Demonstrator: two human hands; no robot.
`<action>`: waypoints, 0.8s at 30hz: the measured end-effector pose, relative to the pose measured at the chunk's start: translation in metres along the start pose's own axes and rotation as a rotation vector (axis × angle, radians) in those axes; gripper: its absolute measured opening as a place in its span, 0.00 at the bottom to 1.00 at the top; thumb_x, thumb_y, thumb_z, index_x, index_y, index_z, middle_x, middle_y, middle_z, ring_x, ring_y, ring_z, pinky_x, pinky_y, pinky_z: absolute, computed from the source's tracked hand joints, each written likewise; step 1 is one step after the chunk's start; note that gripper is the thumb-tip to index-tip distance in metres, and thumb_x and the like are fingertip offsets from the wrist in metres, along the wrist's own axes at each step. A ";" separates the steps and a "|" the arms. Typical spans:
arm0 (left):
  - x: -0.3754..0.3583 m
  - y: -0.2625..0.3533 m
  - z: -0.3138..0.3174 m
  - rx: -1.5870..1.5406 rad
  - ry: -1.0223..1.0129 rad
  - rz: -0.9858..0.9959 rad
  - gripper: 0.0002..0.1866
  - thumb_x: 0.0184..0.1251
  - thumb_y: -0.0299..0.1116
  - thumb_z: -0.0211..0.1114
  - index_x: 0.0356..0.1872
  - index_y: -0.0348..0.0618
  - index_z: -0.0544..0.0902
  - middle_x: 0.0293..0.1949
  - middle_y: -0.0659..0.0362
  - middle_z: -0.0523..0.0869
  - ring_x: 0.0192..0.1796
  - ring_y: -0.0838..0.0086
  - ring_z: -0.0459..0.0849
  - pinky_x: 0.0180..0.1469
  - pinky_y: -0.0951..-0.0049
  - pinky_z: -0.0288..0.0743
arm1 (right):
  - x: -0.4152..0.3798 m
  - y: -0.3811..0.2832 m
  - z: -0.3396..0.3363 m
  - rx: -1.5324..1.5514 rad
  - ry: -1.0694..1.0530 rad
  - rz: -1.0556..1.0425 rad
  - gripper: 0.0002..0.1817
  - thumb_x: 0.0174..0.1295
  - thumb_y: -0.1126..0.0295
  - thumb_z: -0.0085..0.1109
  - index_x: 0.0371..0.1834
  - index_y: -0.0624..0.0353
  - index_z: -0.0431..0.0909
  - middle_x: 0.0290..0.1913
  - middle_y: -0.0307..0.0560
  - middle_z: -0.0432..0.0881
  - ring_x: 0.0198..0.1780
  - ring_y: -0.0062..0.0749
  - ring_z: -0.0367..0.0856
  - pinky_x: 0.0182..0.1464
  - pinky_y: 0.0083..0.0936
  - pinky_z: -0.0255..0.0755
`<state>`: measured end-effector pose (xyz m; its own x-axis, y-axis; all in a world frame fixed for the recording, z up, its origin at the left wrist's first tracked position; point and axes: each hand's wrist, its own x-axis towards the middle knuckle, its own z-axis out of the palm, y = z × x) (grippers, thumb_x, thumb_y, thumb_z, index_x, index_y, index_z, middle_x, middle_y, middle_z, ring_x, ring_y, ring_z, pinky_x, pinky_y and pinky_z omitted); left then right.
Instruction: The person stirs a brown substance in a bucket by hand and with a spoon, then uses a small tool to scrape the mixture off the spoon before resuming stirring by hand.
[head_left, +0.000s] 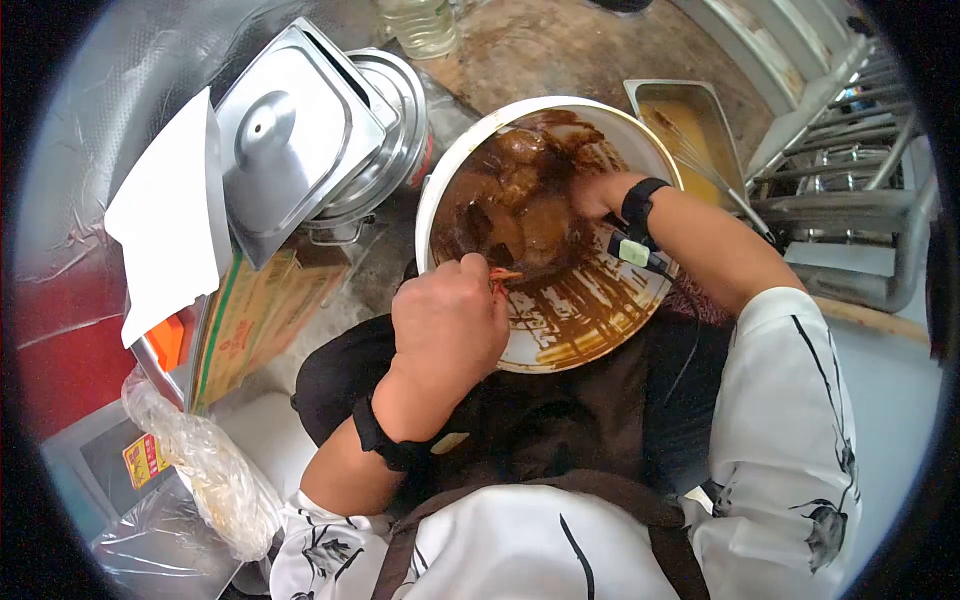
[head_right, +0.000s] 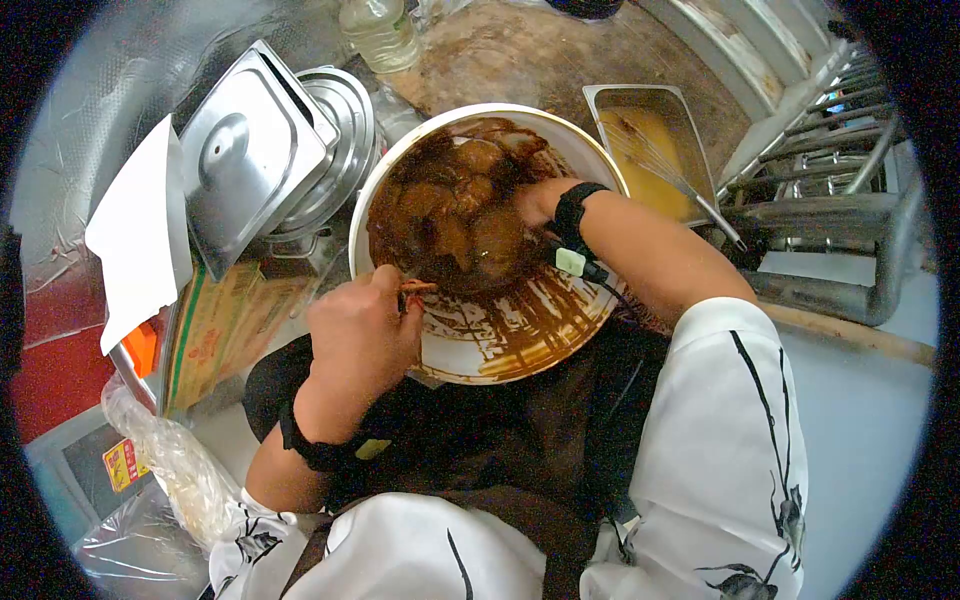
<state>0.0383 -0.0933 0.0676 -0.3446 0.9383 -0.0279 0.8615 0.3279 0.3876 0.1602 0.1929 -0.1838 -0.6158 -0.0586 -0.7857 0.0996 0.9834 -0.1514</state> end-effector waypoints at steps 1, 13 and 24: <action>-0.001 0.000 0.000 -0.016 -0.022 -0.011 0.11 0.52 0.35 0.66 0.25 0.39 0.75 0.23 0.48 0.80 0.28 0.52 0.81 0.30 0.57 0.74 | -0.003 -0.006 -0.004 -0.201 -0.101 -0.207 0.14 0.51 0.62 0.63 0.31 0.63 0.85 0.38 0.58 0.83 0.38 0.50 0.78 0.44 0.41 0.72; -0.004 -0.014 -0.003 0.010 0.028 -0.060 0.12 0.52 0.36 0.66 0.25 0.38 0.77 0.22 0.47 0.81 0.28 0.52 0.82 0.30 0.57 0.75 | -0.038 -0.075 -0.030 0.200 -0.293 0.036 0.22 0.60 0.63 0.51 0.55 0.64 0.70 0.62 0.59 0.62 0.63 0.51 0.57 0.64 0.42 0.54; -0.005 -0.040 0.000 0.113 -0.025 -0.102 0.08 0.55 0.36 0.62 0.25 0.41 0.81 0.23 0.50 0.84 0.28 0.58 0.84 0.48 0.53 0.68 | -0.059 -0.072 -0.098 0.060 0.147 0.016 0.09 0.38 0.82 0.52 0.25 0.75 0.75 0.28 0.70 0.70 0.27 0.62 0.63 0.30 0.46 0.66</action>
<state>0.0060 -0.1106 0.0522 -0.4246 0.9013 -0.0855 0.8594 0.4309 0.2751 0.1131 0.1426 -0.0681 -0.7210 -0.0134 -0.6928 0.1536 0.9719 -0.1786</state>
